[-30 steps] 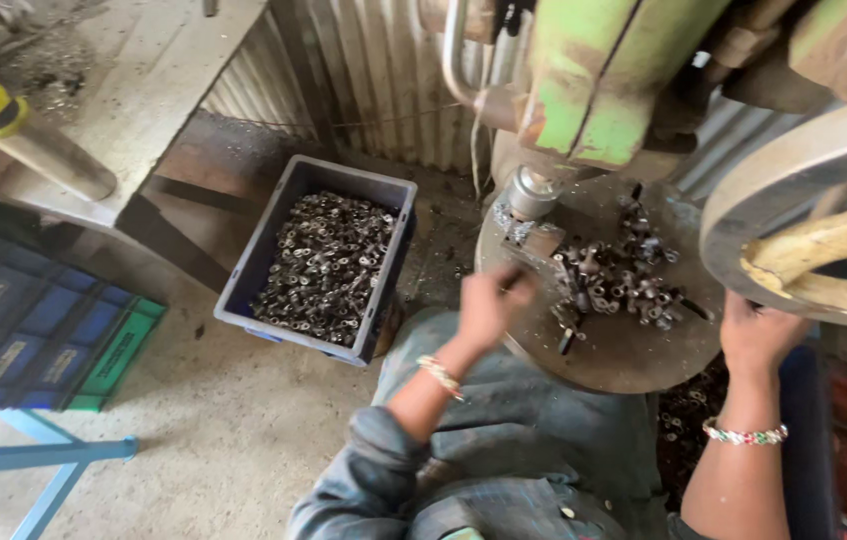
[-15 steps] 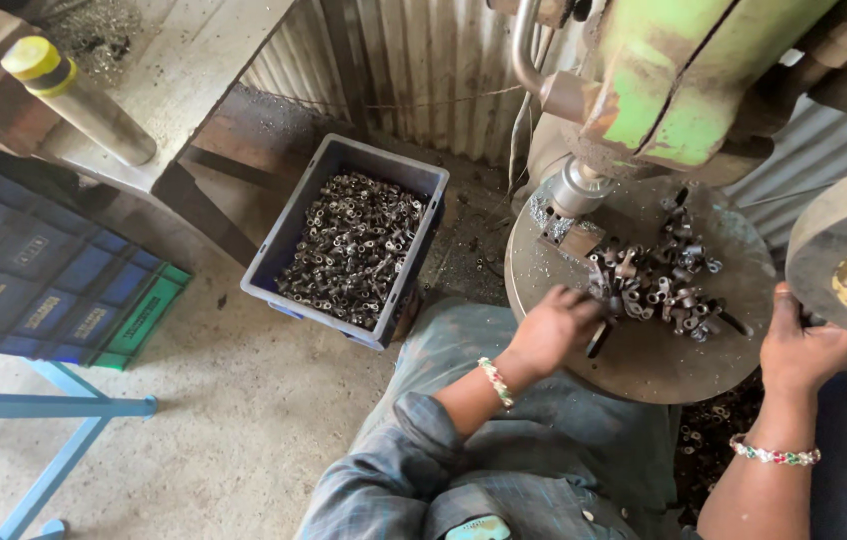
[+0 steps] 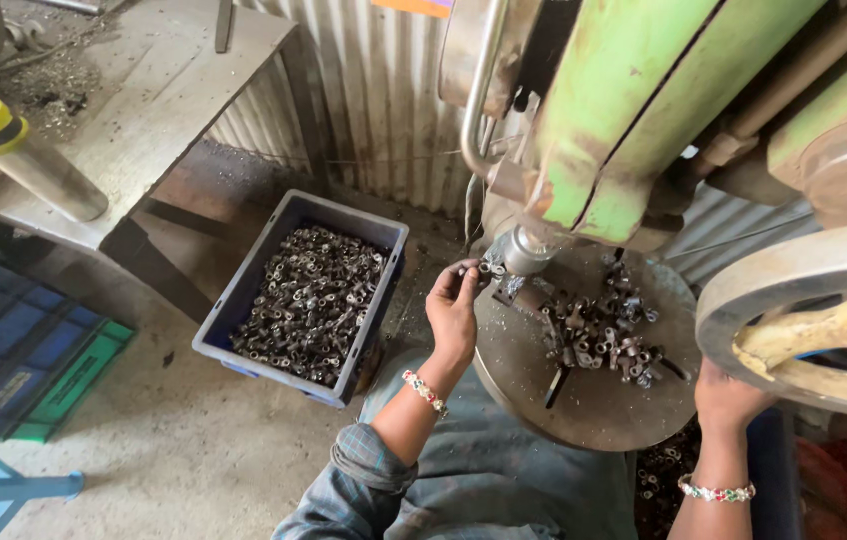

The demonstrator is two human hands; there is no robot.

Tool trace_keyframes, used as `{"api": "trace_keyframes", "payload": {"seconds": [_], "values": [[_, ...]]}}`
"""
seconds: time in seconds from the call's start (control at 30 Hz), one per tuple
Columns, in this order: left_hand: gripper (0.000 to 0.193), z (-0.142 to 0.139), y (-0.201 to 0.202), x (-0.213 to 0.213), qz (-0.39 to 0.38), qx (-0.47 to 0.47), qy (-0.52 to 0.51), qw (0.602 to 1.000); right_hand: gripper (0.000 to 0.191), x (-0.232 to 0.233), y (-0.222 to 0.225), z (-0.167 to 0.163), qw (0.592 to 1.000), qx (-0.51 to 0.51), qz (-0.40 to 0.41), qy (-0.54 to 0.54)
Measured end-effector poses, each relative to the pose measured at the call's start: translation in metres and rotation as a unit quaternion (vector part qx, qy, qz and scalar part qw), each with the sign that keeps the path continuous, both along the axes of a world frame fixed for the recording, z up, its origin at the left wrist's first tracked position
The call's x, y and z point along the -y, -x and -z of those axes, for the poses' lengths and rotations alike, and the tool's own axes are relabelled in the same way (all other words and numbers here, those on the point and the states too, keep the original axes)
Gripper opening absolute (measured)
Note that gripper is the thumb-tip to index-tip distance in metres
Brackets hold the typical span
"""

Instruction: The person repeatedly places small metal parts under a drill press, operates the machine to drill or deburr them, then removes and discards the parts. The cycle is repeated continuously throughout the clip.

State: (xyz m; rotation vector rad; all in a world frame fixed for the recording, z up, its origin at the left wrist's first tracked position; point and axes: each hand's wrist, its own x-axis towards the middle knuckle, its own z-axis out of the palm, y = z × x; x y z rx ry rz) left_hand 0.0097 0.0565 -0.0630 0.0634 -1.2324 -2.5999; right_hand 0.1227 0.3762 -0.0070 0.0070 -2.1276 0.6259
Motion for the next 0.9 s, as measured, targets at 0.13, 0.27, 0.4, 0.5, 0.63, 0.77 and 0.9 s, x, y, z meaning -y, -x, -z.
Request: {"api": "trace_keyframes", "payload": {"seconds": [0.13, 0.27, 0.4, 0.5, 0.63, 0.77, 0.9], "values": [[0.014, -0.001, 0.007, -0.001, 0.016, 0.01, 0.096, 0.995, 0.078, -0.019, 0.007, 0.028, 0.999, 0.026, 0.014, 0.044], [0.014, 0.003, 0.028, 0.005, 0.124, 0.024, 0.041, 0.991, 0.07, -0.029, 0.018, 0.042, 0.998, 0.007, 0.013, 0.061], [0.016, 0.01, 0.045, 0.018, 0.202, 0.015, 0.063, 0.977, 0.056, -0.036, 0.03, 0.031, 0.674, -0.126, -0.347, 0.64], [0.015, 0.016, 0.049, 0.025, 0.232, 0.004, 0.061, 0.971, 0.042, -0.029, 0.04, 0.01, 0.851, -0.005, -0.221, 0.477], [0.016, 0.022, 0.048, 0.024, 0.232, -0.014, 0.074, 0.97, 0.02, -0.009, 0.086, -0.01, 0.988, -0.017, 0.038, 0.151], [0.016, 0.018, 0.05, 0.022, 0.247, -0.001, 0.034, 0.968, 0.032, -0.009, 0.163, -0.046, 0.976, -0.056, 0.087, 0.19], [0.008, 0.005, 0.049, 0.022, 0.231, 0.003, 0.022, 0.973, 0.051, -0.021, 0.223, -0.099, 0.492, -0.24, -0.399, 0.736]]}}
